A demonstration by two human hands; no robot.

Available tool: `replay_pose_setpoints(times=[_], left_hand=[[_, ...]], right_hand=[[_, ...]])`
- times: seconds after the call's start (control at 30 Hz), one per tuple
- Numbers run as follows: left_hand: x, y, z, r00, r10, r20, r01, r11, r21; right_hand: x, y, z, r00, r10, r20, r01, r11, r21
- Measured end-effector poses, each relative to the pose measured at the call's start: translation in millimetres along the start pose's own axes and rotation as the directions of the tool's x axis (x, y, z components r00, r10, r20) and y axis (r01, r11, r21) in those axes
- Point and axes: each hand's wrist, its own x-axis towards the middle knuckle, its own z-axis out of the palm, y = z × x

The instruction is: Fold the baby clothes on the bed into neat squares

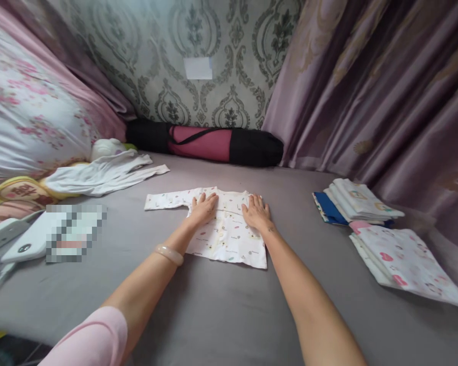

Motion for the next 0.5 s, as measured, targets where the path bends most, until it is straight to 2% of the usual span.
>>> replay_pose_setpoints(times=[0.1, 0.17, 0.23, 0.3, 0.4, 0.43, 0.5], left_hand=[[1, -1, -6.0, 0.998, 0.062, -0.003, -0.062, 0.998, -0.027], [0, -5, -9.0, 0.994, 0.103, -0.041, -0.106, 0.992, -0.063], [-3, -15, -11.7, 0.985, 0.119, -0.122, -0.132, 0.986, -0.102], [-7, -30, -15.5, 0.971, 0.073, -0.226, -0.105, 0.986, -0.132], [-16, -60, -25.1, 0.923, -0.117, -0.367, 0.069, 0.988, -0.141], [-20, -71, -29.3, 0.891, -0.194, -0.411, 0.153, 0.979, -0.131], [-28, -93, -38.2, 0.8, -0.35, -0.488, 0.338, 0.934, -0.116]], right_hand=[[2, -6, -11, 0.999, -0.02, 0.026, 0.02, 1.0, -0.021], [0, -16, -16, 0.998, -0.064, -0.017, 0.063, 0.996, -0.056], [-4, -30, -16, 0.989, -0.136, -0.063, 0.131, 0.989, -0.071], [-9, -48, -13, 0.974, -0.216, -0.063, 0.214, 0.976, -0.042], [-16, -77, -5, 0.947, -0.319, -0.022, 0.32, 0.947, 0.035], [-17, -86, -3, 0.941, -0.339, -0.015, 0.34, 0.939, 0.058], [-16, -102, 0, 0.929, -0.37, -0.008, 0.369, 0.925, 0.093]])
